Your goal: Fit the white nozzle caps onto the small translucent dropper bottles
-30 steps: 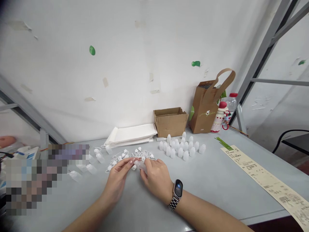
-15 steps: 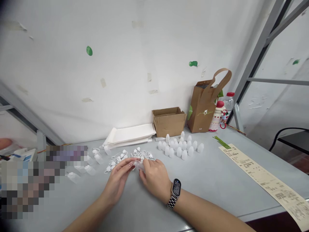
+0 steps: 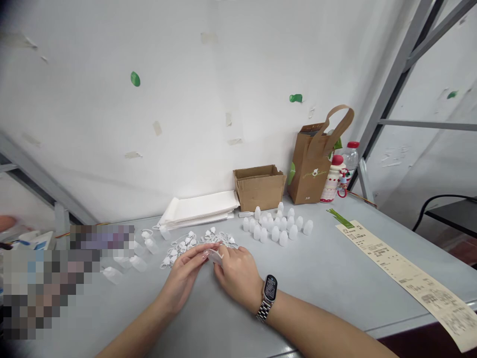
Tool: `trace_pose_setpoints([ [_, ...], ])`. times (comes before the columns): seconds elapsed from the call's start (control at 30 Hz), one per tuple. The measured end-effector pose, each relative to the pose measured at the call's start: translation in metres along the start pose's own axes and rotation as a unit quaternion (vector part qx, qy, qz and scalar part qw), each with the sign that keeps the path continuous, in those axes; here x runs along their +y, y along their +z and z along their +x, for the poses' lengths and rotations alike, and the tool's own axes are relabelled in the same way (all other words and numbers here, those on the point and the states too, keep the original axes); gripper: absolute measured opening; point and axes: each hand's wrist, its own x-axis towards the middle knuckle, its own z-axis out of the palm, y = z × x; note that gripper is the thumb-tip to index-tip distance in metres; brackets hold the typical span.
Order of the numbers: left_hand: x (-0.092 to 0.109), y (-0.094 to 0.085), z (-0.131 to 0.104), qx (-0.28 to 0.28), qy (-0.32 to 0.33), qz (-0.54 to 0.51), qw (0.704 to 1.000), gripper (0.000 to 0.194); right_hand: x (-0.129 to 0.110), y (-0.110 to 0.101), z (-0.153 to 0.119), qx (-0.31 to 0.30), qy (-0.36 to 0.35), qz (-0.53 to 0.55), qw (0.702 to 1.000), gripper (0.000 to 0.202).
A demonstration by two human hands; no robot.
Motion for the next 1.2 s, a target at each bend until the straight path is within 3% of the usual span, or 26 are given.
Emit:
trace_pose_setpoints([
  [0.3,0.000,0.000,-0.003,0.012,-0.013,-0.039,0.999,0.022,-0.001,0.002,-0.001,0.015,-0.006,0.003,1.000,0.012],
  [0.53,-0.002,0.000,-0.002,0.019,0.000,-0.038,0.999,0.011,0.001,0.002,-0.001,0.007,0.001,-0.007,1.000,0.010],
  [0.9,-0.005,0.000,0.000,0.046,-0.002,0.038,0.998,0.019,-0.001,-0.003,0.001,-0.013,0.021,0.001,1.000,0.011],
  [1.2,-0.008,-0.002,-0.001,0.034,-0.006,0.021,0.999,0.026,0.000,0.000,-0.002,-0.027,0.026,0.010,0.999,0.013],
])
